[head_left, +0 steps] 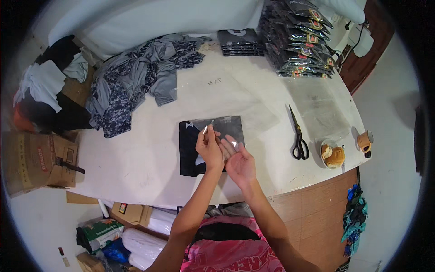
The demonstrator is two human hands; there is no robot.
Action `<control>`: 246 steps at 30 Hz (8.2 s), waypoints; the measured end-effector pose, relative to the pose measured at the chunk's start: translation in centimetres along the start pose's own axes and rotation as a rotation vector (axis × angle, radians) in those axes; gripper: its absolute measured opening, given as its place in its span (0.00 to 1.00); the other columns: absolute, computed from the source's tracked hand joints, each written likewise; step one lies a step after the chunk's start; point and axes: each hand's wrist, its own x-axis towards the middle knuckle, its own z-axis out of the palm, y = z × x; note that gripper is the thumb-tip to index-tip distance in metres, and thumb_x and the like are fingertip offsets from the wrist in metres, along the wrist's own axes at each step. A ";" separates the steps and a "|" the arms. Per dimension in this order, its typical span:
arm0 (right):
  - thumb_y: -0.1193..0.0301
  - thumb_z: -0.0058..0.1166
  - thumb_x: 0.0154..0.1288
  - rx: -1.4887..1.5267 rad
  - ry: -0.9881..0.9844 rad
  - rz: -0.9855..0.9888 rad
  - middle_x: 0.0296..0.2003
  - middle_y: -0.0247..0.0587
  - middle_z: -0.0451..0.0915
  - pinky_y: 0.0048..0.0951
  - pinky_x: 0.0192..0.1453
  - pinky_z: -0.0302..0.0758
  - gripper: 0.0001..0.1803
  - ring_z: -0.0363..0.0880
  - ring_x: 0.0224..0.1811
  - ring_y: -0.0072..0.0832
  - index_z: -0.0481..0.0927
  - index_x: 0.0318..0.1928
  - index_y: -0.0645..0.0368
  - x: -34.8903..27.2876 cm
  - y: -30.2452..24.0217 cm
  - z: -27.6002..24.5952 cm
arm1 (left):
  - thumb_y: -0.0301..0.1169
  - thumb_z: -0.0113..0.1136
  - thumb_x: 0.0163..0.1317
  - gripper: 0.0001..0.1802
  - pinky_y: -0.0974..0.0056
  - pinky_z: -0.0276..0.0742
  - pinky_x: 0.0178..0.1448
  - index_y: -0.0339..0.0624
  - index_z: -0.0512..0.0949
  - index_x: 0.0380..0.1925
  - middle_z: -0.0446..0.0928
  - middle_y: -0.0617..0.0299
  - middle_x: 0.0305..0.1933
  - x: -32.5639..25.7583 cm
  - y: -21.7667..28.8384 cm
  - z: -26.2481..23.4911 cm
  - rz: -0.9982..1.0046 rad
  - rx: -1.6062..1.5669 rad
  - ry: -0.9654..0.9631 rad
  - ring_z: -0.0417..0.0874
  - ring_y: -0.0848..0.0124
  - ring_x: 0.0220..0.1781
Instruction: Folding a shirt and placing it into a clear plastic bag.
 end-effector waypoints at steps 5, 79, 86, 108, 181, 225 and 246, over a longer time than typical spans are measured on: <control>0.64 0.46 0.75 -0.367 0.025 -0.079 0.58 0.41 0.78 0.33 0.67 0.66 0.23 0.74 0.61 0.31 0.70 0.65 0.62 -0.5 1.5 -1.9 | 0.34 0.59 0.71 0.09 0.75 0.57 0.26 0.41 0.79 0.35 0.69 0.74 0.23 -0.5 -0.5 -0.8 0.049 0.086 0.030 0.63 0.85 0.23; 0.72 0.57 0.66 -0.110 0.221 0.376 0.28 0.33 0.79 0.27 0.42 0.75 0.09 0.76 0.31 0.23 0.81 0.45 0.63 -4.7 -1.0 -3.0 | 0.41 0.55 0.72 0.14 0.68 0.66 0.27 0.42 0.72 0.44 0.75 0.65 0.29 -10.5 4.0 -11.7 -0.258 0.220 0.025 0.72 0.76 0.23; 0.72 0.59 0.64 -0.566 0.224 0.189 0.31 0.32 0.81 0.23 0.37 0.72 0.05 0.77 0.30 0.19 0.82 0.38 0.61 -6.0 -5.1 -5.0 | 0.33 0.61 0.68 0.11 0.67 0.70 0.24 0.37 0.77 0.43 0.79 0.59 0.31 -16.2 10.7 -13.7 -0.634 0.811 -0.890 0.78 0.70 0.22; 0.68 0.53 0.71 -0.636 0.610 -0.359 0.33 0.39 0.80 0.29 0.41 0.77 0.09 0.79 0.33 0.26 0.77 0.40 0.62 -10.1 -5.6 -6.4 | 0.44 0.45 0.73 0.30 0.36 0.39 0.77 0.43 0.64 0.71 0.54 0.48 0.78 -5.6 -2.4 -6.2 0.711 1.557 -0.783 0.50 0.45 0.79; 0.65 0.56 0.69 -0.708 0.356 -0.007 0.33 0.29 0.80 0.24 0.40 0.71 0.09 0.76 0.34 0.17 0.82 0.42 0.55 0.3 -14.3 -7.7 | 0.47 0.52 0.68 0.32 0.37 0.41 0.77 0.43 0.67 0.68 0.59 0.47 0.75 -6.0 -2.5 -6.2 0.705 1.492 -0.780 0.54 0.45 0.77; 0.70 0.36 0.80 -0.358 0.195 -0.221 0.66 0.57 0.68 0.39 0.72 0.66 0.25 0.70 0.68 0.39 0.57 0.72 0.65 -6.2 -3.1 -0.5 | 0.23 0.59 0.59 0.36 0.42 0.51 0.76 0.34 0.62 0.69 0.67 0.45 0.69 -8.5 3.0 -3.6 0.740 1.350 -0.808 0.65 0.52 0.73; 0.77 0.49 0.63 -2.381 0.078 -0.660 0.70 0.55 0.62 0.56 0.78 0.47 0.31 0.55 0.76 0.48 0.66 0.68 0.67 -5.4 -3.5 1.6 | 0.17 0.56 0.53 0.33 0.48 0.58 0.75 0.34 0.69 0.64 0.72 0.50 0.66 -4.1 4.0 -4.2 0.868 1.304 -0.822 0.70 0.55 0.71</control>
